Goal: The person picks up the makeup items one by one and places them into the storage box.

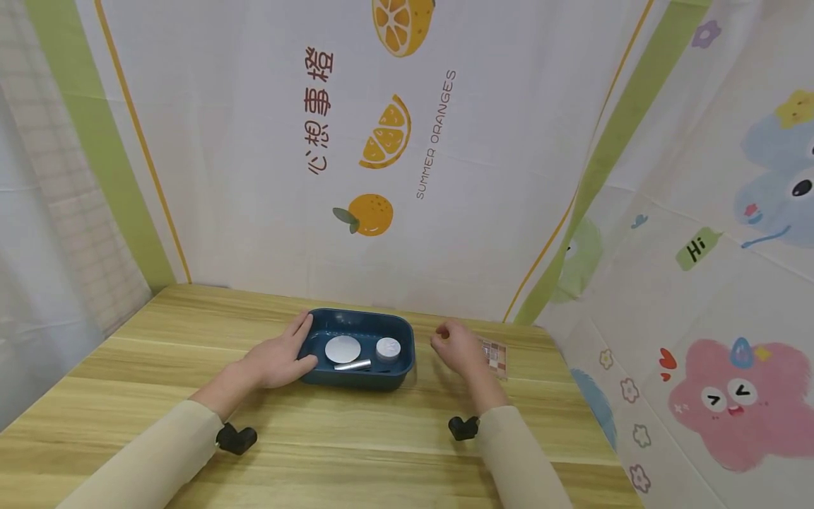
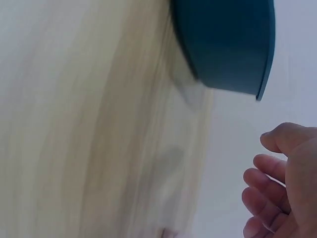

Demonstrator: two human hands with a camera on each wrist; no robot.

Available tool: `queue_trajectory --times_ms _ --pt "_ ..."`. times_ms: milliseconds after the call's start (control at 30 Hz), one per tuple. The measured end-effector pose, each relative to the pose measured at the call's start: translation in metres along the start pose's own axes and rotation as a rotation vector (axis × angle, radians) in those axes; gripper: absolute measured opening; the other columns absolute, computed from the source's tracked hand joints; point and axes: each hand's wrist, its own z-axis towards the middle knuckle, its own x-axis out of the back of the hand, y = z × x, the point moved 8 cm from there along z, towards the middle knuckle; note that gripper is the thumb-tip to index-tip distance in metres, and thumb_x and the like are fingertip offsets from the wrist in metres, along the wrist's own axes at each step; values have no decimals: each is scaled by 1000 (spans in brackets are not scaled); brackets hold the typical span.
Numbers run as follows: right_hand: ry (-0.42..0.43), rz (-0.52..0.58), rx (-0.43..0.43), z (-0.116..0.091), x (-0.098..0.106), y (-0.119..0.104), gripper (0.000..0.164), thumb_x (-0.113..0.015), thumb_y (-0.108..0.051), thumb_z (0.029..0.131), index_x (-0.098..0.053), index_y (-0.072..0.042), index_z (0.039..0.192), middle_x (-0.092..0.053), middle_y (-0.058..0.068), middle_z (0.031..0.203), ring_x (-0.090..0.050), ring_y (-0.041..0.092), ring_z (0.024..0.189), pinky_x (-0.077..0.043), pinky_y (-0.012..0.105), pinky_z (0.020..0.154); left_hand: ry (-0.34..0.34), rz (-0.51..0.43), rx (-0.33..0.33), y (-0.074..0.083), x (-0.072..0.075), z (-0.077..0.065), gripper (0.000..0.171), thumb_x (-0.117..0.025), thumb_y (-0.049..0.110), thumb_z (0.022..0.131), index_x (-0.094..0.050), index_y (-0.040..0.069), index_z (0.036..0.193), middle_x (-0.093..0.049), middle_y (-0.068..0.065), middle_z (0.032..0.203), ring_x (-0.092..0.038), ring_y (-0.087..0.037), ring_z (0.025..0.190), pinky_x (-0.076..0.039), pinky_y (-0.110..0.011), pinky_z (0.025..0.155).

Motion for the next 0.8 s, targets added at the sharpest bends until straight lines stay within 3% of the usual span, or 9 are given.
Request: queue_trajectory --times_ms 400,600,800 --pt "29 -118 -121 -10 7 39 59 -61 -43 107 -66 2 144 -65 26 147 -65 46 131 -49 67 110 3 -14 3 1 0 -2 97 -54 45 105 -9 -3 175 -3 -23 185 -77 -41 108 -48 -36 58" --pt "31 -164 -141 -15 11 50 67 -60 -47 107 -62 7 145 -62 30 146 -58 47 135 -50 62 111 3 -13 8 1 1 -2 96 -53 46 105 -8 -2 175 -3 -22 185 -77 -41 109 -48 -36 58" --pt "29 -192 -194 -19 12 61 75 -58 -48 105 -57 11 151 -54 38 153 -52 54 141 -44 67 116 7 -8 8 1 1 -1 96 -54 46 104 -10 -3 175 -4 -23 185 -77 -40 108 -50 -36 60"
